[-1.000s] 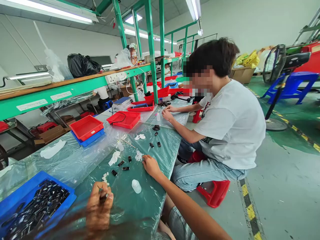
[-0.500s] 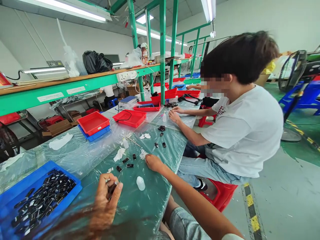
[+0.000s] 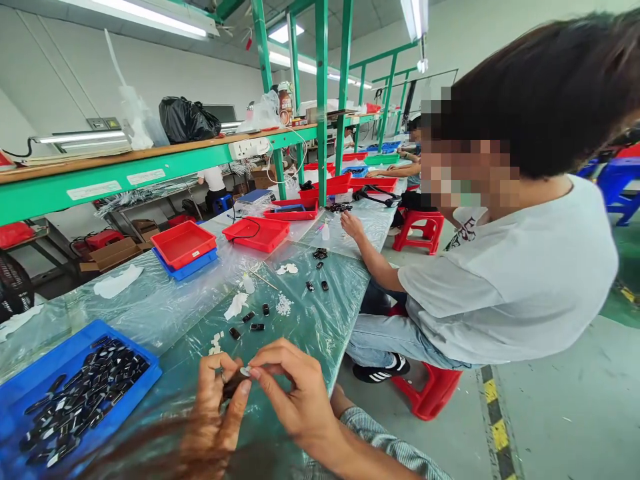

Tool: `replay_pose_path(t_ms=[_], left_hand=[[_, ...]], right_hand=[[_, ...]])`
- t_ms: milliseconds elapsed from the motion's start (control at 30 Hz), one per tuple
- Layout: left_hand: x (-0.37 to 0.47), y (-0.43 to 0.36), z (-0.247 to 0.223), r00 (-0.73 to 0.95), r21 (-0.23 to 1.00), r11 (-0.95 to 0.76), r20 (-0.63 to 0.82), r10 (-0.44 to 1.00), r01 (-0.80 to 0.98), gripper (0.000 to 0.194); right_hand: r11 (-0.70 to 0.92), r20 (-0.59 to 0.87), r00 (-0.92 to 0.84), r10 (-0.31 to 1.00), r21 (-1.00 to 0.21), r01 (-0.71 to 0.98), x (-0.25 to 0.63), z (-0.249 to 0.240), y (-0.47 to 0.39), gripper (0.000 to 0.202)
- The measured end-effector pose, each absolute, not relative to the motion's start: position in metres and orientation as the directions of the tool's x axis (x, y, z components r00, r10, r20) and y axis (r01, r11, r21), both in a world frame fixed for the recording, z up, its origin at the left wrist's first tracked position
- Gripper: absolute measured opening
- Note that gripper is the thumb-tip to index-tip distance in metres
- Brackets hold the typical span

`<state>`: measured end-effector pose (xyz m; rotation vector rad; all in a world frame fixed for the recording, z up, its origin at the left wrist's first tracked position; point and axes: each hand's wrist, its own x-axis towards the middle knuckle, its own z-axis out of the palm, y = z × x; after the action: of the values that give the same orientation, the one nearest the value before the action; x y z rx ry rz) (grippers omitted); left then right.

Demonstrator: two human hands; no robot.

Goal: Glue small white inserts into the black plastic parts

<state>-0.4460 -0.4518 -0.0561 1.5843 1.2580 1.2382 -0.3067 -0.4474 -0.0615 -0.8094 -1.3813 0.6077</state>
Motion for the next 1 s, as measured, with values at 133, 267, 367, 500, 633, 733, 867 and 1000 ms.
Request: replay_pose_path(t_ms=[133, 267, 367, 500, 633, 733, 867, 1000], left_hand=[[-0.4444, -0.4560, -0.0501, 0.066, 0.924, -0.250, 0.241, 0.968, 0.290, 0.015], [-0.4433, -0.4575, -0.0462, 0.058, 0.911, -0.263, 0.259, 0.964, 0.316, 0.013], [-0.4427, -0.4578, -0.0454, 0.065, 0.908, -0.262, 0.255, 0.965, 0.327, 0.013], [-0.4427, -0.4591, -0.0473, 0.036, 0.909, -0.250, 0.253, 0.967, 0.333, 0.013], [-0.4418, -0.4603, -0.0523, 0.011, 0.920, -0.202, 0.211, 0.977, 0.336, 0.018], [-0.4394, -0.4605, -0.0543, -0.035, 0.946, -0.193, 0.209, 0.977, 0.262, 0.024], [-0.4377, -0.4605, -0.0521, -0.063, 0.977, -0.153, 0.164, 0.984, 0.151, 0.032], [-0.4411, -0.4598, -0.0512, -0.029, 0.982, -0.121, 0.126, 0.992, 0.145, 0.037]], right_hand=[[0.649, 0.685, 0.111, 0.720, -0.721, 0.242, -0.3085, -0.0615, -0.4494, 0.021], [0.661, 0.723, 0.117, 0.680, -0.675, 0.327, -0.3108, -0.0598, -0.4511, 0.024], [0.650, 0.711, 0.086, 0.698, -0.679, 0.342, -0.3087, -0.0575, -0.4510, 0.022], [0.637, 0.661, 0.035, 0.749, -0.734, 0.235, -0.3037, -0.0558, -0.4512, 0.021], [0.616, 0.627, 0.078, 0.775, -0.777, 0.127, -0.3055, -0.0581, -0.4526, 0.022], [0.614, 0.622, 0.134, 0.771, -0.783, 0.100, -0.3102, -0.0610, -0.4526, 0.022], [0.619, 0.619, 0.162, 0.769, -0.784, 0.057, -0.3131, -0.0631, -0.4506, 0.020], [0.635, 0.632, 0.159, 0.759, -0.771, 0.035, -0.3113, -0.0644, -0.4503, 0.021]])
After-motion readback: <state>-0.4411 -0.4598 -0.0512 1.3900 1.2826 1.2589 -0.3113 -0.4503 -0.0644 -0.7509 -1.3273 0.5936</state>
